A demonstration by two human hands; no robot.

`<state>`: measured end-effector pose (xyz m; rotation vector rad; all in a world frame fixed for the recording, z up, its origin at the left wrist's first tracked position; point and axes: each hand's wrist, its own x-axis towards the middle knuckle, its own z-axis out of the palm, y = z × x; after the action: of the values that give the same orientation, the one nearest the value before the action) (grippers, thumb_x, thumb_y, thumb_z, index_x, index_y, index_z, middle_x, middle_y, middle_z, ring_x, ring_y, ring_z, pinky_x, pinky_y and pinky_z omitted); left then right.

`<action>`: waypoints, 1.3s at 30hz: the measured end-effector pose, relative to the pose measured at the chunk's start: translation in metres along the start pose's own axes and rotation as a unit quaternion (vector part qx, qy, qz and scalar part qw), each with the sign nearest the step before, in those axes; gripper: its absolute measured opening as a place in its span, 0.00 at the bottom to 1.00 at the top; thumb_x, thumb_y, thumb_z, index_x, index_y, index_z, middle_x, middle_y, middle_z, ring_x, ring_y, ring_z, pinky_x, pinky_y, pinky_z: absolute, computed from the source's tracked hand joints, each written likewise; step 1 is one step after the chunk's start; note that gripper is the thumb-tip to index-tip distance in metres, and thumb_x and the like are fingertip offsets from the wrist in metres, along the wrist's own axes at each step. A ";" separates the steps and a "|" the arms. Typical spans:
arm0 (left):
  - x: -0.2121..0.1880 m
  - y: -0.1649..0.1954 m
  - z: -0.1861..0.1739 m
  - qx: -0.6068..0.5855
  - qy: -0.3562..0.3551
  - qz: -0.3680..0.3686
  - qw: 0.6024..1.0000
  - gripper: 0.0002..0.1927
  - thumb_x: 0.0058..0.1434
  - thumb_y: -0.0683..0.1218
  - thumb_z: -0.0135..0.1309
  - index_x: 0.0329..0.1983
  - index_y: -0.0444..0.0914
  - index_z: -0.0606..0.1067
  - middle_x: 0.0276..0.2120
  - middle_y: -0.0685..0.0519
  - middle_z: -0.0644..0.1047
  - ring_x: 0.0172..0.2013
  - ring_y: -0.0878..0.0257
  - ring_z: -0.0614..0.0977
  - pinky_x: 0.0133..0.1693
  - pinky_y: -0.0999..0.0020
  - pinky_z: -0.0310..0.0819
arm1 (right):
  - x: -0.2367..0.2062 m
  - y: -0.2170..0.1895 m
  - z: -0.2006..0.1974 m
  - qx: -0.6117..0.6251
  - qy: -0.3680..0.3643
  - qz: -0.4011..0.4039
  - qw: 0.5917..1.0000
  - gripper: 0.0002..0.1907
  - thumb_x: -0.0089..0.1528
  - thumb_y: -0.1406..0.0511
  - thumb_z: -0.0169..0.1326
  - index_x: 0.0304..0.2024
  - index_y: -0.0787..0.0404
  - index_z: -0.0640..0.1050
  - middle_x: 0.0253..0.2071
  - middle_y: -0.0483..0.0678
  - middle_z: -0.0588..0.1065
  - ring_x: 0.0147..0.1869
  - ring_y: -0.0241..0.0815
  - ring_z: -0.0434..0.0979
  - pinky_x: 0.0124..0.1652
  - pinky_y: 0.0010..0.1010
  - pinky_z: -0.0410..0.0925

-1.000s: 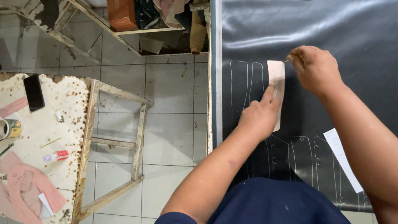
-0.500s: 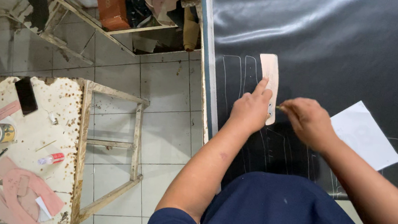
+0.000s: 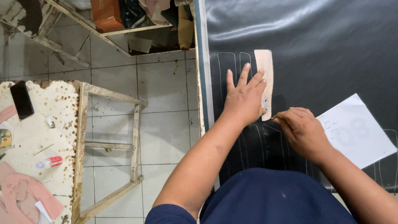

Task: The person places a paper pattern piece on a sheet of leather on a dark cutting table, holds it steady, and traces around it with a marking pen. They then move the marked piece aside, stack finished pattern pieces with others, and continue marking additional pieces.

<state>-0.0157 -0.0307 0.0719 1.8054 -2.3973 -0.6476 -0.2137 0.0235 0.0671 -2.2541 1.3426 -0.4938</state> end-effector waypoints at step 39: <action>0.004 -0.018 0.017 -0.057 0.047 -0.010 0.997 0.24 0.60 0.50 0.58 0.62 0.54 0.74 0.70 0.69 0.62 0.74 0.49 0.53 0.65 0.18 0.29 | 0.039 0.010 0.009 0.007 0.077 0.066 0.995 0.10 0.68 0.61 0.56 0.44 0.61 0.81 0.39 0.51 0.80 0.44 0.53 0.79 0.44 0.42 0.71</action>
<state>-0.0055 -0.0336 0.0488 1.7737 -2.2373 -0.6717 -0.1984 -0.0135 0.0569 -2.1365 1.5474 -0.6393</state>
